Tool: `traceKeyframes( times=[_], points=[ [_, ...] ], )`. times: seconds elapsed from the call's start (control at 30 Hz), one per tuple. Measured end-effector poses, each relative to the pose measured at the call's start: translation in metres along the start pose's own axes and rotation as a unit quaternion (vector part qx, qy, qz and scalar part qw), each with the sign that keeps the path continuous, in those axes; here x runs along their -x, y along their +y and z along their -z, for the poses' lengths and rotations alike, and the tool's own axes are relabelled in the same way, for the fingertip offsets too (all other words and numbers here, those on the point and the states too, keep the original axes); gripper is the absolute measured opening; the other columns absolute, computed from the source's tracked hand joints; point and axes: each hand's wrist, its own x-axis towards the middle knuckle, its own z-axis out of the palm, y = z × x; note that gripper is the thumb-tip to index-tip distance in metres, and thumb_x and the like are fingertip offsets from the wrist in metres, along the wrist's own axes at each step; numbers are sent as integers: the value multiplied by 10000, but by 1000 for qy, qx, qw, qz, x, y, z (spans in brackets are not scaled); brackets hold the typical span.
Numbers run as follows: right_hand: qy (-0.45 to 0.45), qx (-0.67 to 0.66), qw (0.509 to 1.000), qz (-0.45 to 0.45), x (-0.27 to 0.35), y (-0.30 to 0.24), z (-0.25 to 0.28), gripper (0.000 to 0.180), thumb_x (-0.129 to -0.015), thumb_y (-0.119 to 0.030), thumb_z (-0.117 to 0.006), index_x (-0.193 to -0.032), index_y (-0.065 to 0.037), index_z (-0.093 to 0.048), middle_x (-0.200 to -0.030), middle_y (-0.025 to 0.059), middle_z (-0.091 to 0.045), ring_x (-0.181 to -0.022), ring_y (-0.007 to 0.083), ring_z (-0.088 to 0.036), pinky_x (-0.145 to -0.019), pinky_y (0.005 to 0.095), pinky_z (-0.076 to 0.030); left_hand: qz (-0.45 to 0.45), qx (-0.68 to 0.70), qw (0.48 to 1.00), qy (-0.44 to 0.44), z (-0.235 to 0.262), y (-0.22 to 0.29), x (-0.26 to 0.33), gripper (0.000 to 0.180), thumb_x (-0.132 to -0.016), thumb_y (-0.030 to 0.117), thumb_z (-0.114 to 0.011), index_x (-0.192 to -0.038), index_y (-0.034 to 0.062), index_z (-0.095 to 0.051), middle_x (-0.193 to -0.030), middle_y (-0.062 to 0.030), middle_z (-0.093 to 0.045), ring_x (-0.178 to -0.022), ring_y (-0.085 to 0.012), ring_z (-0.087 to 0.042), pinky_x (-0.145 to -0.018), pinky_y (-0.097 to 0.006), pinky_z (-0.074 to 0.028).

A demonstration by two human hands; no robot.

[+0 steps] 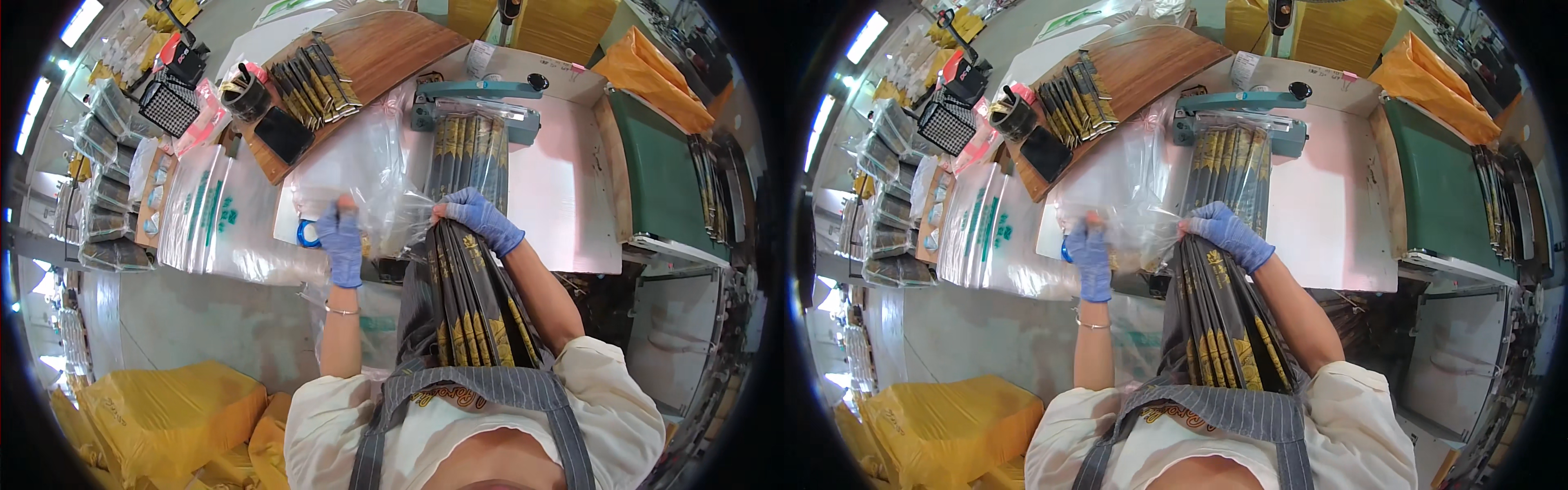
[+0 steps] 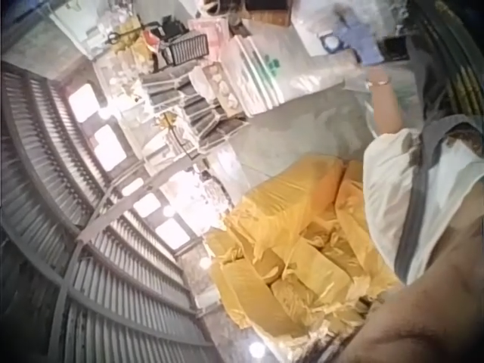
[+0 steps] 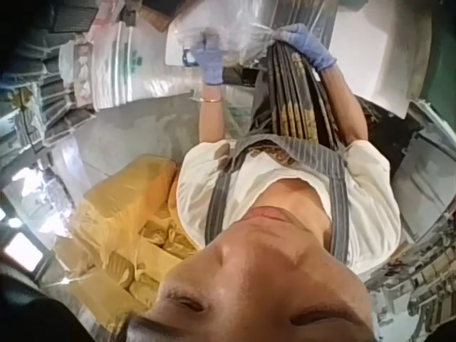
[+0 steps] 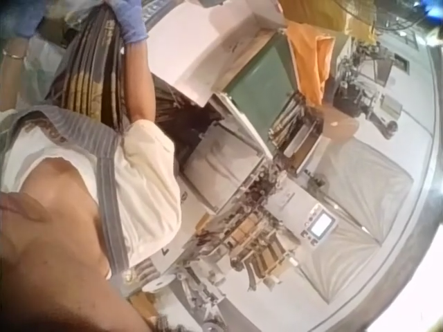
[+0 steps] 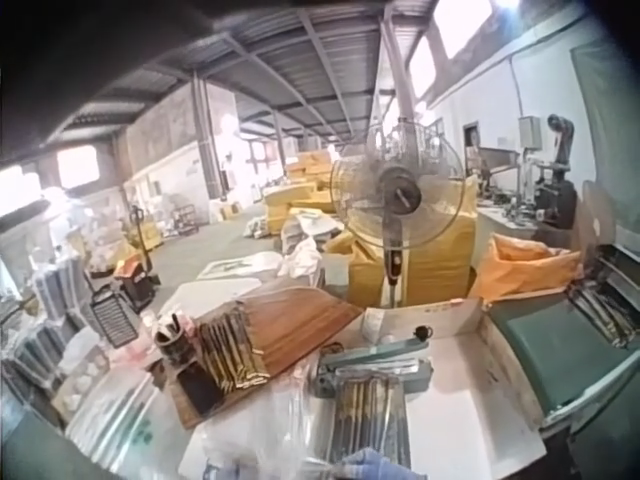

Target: Packaging bundles of incense sticks into plastic bags and sealing them using a machine.

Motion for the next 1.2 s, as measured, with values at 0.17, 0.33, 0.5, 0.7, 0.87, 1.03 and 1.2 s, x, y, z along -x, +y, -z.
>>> traceKeyframes(
  times=[0.17, 0.33, 0.5, 0.7, 0.87, 1.03, 1.2],
  points=[
    [11, 33, 999, -39, 8, -5, 4, 210, -820, -184, -605, -755, 0, -682, -705, 52, -651, -670, 90, -582, -677, 227, -469, 21, 328, 943, 53, -29, -15, 48, 155, -860, 165, -555, -869, 11, -569, -719, 7, -489, -640, -53, -397, -560, -221, -365],
    [69, 13, 997, -17, 44, -19, 18, 239, -804, -219, -587, -809, 4, -672, -771, 64, -662, -698, 106, -584, -693, 234, -457, -132, -199, 970, 52, -27, -8, 20, 543, -703, 43, -594, -1224, 8, -442, -921, -129, -573, -815, -238, -572, -721, -295, -461],
    [48, 49, 997, -39, 50, -31, -9, 216, -817, -171, -546, -849, 1, -673, -827, 61, -647, -770, 120, -579, -734, 233, -443, -320, -261, 909, -49, -48, 26, 62, 662, -718, -33, -505, -1348, 32, -313, -1179, -211, -489, -908, -360, -554, -757, -403, -474],
    [-48, 171, 976, 126, 20, 24, -19, 228, -882, -170, -519, -992, 14, -598, -885, 59, -604, -825, 124, -560, -721, 280, -456, -401, -322, 855, -69, -44, 1, 129, 641, -758, -49, -490, -1364, 41, -302, -1360, -194, -383, -566, -252, -558, -480, -321, -459],
    [196, -35, 979, 43, 101, 21, 23, 345, -897, -196, -526, -1146, 39, -484, -1001, 77, -564, -971, 149, -514, -866, 281, -412, -468, -176, 865, -55, -112, 41, 120, 654, -780, -17, -497, -1373, 196, -324, -1376, -170, -374, -578, -234, -569, -471, -303, -461],
    [255, -7, 967, -24, 254, 98, 29, 461, -932, -341, -421, -1247, -7, -460, -1196, 98, -518, -1055, 166, -511, -913, 303, -413, -484, -139, 818, -279, -132, 53, 173, 662, -790, 26, -517, -1356, 327, -354, -1395, -160, -346, -594, -215, -601, -466, -299, -479],
    [268, -324, 902, -100, 303, 13, -14, 572, -921, -488, -386, -1313, -71, -394, -1193, 105, -535, -1065, 201, -541, -897, 348, -457, -508, -135, 746, -409, -112, 89, 153, 656, -743, 147, -610, -1349, 235, -376, -1235, -127, -522, -740, -256, -640, -533, -342, -512]
  ],
)
